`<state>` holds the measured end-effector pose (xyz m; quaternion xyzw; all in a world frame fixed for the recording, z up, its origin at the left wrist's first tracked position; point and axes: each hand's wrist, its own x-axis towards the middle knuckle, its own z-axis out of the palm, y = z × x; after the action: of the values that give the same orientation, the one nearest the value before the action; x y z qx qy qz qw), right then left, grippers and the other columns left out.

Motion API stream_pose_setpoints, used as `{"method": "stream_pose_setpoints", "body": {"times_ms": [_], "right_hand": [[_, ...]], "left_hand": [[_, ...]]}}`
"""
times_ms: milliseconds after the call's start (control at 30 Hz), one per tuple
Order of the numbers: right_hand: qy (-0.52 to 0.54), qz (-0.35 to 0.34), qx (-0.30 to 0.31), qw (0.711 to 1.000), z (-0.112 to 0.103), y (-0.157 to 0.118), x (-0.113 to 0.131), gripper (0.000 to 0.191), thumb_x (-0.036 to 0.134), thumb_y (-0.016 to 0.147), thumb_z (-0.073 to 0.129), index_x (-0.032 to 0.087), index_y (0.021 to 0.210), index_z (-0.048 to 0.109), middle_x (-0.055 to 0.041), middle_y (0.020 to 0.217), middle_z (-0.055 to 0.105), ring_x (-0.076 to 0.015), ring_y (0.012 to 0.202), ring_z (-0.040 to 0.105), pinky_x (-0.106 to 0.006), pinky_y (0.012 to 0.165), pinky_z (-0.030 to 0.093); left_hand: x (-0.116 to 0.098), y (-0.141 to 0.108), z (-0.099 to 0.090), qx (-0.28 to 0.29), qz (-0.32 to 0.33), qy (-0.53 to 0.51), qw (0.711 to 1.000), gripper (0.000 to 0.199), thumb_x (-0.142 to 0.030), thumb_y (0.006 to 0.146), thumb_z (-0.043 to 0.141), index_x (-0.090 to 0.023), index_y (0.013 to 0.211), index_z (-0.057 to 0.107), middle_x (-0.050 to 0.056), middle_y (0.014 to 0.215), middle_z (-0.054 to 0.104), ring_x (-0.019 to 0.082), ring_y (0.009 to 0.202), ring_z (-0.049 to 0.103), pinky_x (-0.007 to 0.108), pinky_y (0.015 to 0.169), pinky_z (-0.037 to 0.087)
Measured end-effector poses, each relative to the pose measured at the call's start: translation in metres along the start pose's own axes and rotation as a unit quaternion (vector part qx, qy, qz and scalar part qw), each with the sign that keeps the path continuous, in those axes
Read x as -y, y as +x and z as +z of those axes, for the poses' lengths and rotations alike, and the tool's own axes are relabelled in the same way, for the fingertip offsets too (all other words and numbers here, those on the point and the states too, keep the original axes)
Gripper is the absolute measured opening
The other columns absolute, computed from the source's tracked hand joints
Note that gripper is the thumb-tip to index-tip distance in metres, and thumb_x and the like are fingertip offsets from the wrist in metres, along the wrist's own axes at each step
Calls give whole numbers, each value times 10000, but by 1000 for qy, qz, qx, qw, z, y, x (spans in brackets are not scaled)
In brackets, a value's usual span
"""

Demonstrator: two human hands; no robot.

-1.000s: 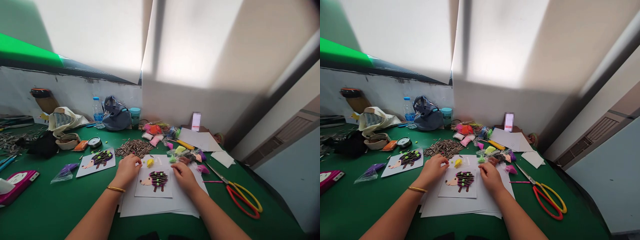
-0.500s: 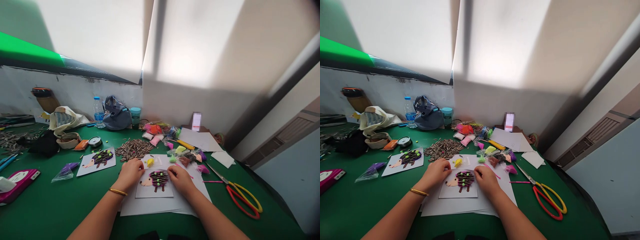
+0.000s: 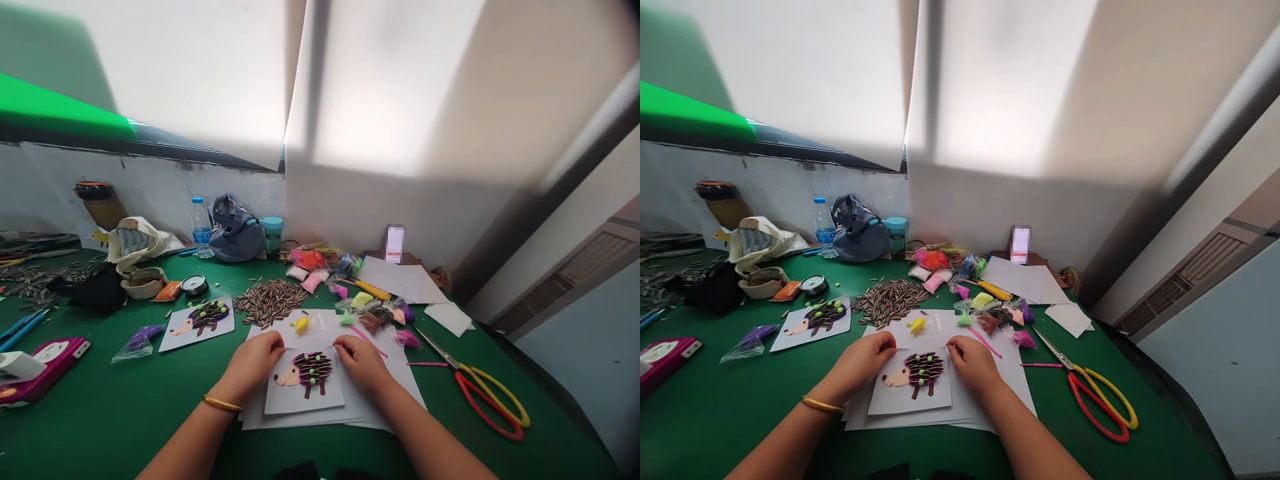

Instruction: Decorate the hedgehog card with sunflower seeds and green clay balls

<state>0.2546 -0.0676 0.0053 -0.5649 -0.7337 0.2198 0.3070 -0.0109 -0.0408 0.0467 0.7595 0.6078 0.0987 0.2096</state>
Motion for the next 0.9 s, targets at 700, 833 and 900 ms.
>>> {"method": "stream_pose_setpoints", "body": {"times_ms": [700, 833, 900], "right_hand": [[-22, 17, 16, 999, 0, -1, 1, 237, 263, 897, 463, 226, 941, 693, -35, 926, 718, -207, 867, 629, -299, 749, 433], [-26, 15, 18, 999, -1, -1, 2, 235, 255, 898, 462, 226, 934, 692, -33, 916, 715, -203, 859, 628, -296, 741, 429], [-29, 15, 18, 999, 0, -1, 2, 235, 254, 900, 463, 225, 940, 693, -35, 915, 715, -202, 854, 628, -297, 739, 430]], "left_hand": [[145, -37, -86, -8, -210, 106, 972, 251, -339, 881, 439, -205, 886, 652, 92, 973, 677, 286, 870, 635, 326, 623, 425], [154, -42, -84, -77, -229, 184, 953, 303, -308, 906, 402, -201, 985, 674, 118, 1088, 622, 310, 932, 601, 383, 700, 453], [144, -43, -80, -131, -205, 235, 941, 329, -291, 912, 408, -195, 1117, 648, 130, 1116, 600, 340, 1020, 561, 418, 753, 460]]}}
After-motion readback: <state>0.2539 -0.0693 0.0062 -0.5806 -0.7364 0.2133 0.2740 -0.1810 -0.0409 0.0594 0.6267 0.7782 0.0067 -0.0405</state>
